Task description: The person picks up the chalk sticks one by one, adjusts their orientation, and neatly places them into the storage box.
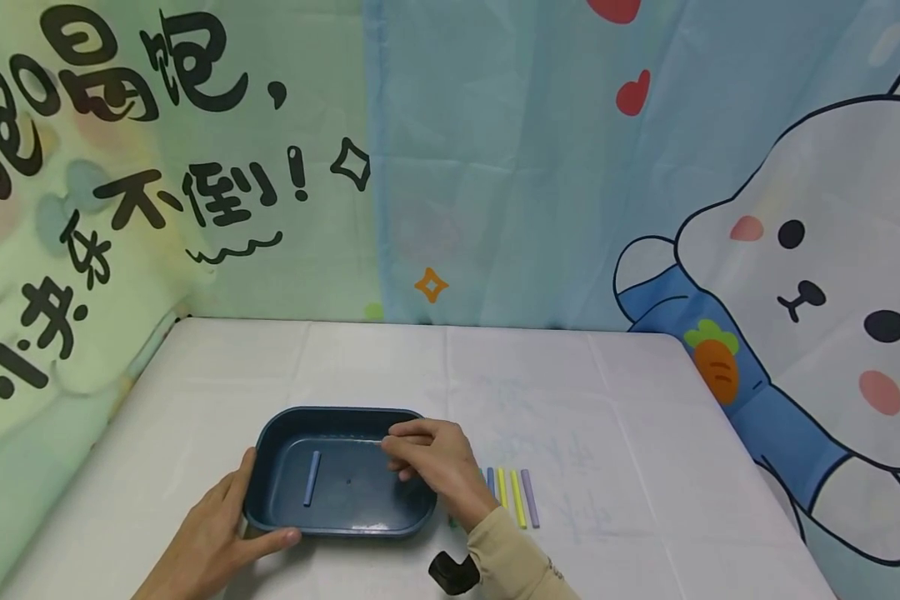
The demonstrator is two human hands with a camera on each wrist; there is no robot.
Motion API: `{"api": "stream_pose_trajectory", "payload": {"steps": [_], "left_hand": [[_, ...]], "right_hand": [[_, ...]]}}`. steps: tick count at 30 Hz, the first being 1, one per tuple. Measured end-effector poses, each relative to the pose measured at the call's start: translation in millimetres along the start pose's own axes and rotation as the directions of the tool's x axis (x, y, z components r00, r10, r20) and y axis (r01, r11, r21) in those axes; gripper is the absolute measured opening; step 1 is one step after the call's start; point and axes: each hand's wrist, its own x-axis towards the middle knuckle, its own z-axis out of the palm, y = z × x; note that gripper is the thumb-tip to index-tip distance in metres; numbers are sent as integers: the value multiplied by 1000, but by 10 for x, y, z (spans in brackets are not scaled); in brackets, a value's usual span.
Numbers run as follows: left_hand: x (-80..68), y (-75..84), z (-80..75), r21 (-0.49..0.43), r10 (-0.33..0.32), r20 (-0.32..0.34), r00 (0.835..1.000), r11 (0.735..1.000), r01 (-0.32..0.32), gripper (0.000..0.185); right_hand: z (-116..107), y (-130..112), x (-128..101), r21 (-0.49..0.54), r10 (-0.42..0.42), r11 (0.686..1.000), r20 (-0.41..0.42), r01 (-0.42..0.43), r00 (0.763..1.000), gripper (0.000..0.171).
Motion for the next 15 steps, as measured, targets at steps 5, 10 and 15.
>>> {"api": "stream_pose_trajectory", "payload": {"steps": [5,10,15], "left_hand": [[-5,-10,10,-3,9,-11,1000,1000,-9,127],[-8,-9,15,0,17,-22,1000,1000,-17,126],[-11,-8,15,6,28,-36,999,1000,-27,126]], "right_hand": [[-130,2,-29,12,0,1000,-39,0,999,44],[-269,32,-40,28,-1,1000,-78,3,997,42],[-397,67,-41,15,8,1000,-141,-6,990,39]]}}
